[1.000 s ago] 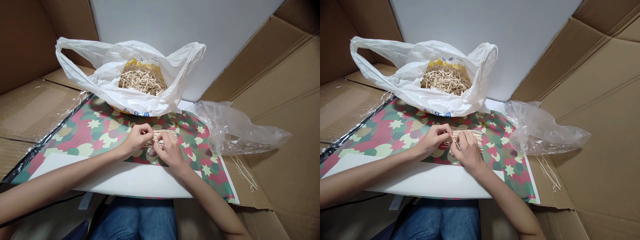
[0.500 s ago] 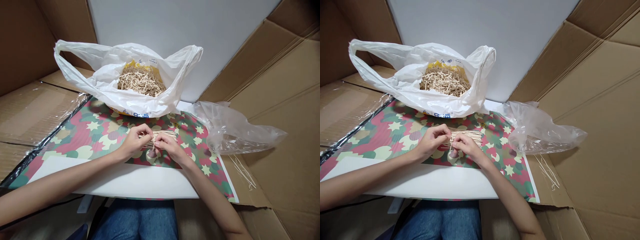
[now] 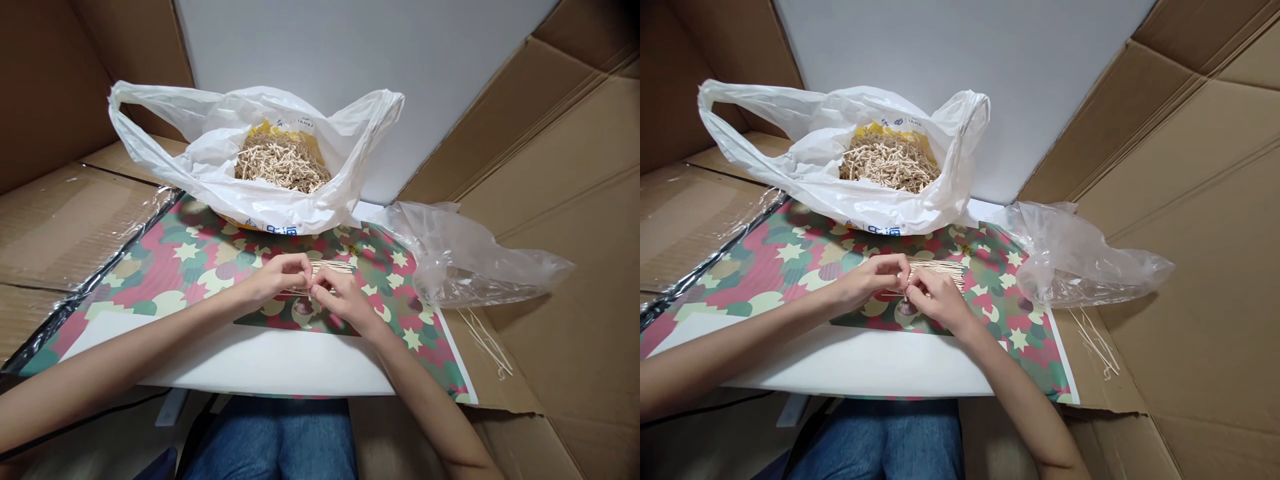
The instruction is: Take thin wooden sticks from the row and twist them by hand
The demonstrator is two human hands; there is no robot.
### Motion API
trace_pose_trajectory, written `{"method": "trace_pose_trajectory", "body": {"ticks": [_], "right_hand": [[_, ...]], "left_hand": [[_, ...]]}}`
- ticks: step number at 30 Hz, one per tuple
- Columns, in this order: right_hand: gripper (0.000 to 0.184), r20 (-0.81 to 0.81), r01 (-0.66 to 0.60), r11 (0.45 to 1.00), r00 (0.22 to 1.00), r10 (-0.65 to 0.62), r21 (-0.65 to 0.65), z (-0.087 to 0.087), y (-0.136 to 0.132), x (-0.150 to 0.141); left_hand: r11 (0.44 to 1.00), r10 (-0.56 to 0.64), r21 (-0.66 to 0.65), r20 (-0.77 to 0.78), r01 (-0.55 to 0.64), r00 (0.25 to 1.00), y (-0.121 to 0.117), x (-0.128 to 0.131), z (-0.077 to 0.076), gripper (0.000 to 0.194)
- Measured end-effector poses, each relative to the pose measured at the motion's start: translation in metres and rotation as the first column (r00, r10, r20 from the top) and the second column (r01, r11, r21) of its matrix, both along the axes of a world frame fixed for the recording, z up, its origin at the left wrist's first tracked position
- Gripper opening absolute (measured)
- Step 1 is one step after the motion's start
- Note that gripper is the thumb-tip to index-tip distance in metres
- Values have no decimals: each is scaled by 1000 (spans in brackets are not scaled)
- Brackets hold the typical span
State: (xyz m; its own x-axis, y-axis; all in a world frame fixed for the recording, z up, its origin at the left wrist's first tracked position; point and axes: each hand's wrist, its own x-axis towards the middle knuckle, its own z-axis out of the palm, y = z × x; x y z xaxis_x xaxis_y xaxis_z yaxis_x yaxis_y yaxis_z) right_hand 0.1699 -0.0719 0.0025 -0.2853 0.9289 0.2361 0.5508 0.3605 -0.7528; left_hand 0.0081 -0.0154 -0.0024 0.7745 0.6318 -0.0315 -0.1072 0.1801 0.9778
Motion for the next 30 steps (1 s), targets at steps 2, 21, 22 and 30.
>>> {"method": "trace_pose_trajectory", "body": {"ticks": [2, 21, 22, 30], "right_hand": [[15, -19, 36, 999, 999, -36, 11, -1, 0, 0], [13, -110, -23, 996, 993, 31, 81, -3, 2, 12], [13, -92, -36, 996, 995, 44, 85, -3, 2, 12], [27, -106, -68, 997, 992, 64, -35, -4, 4, 19]], "left_hand": [[994, 33, -105, 23, -31, 999, -1, 0, -3, 8], [983, -8, 181, -106, 27, 994, 11, -15, 14, 23], [969, -30, 241, -139, 63, 990, 12, -17, 16, 22], [853, -15, 504, -238, 137, 971, 11, -22, 20, 28]]}}
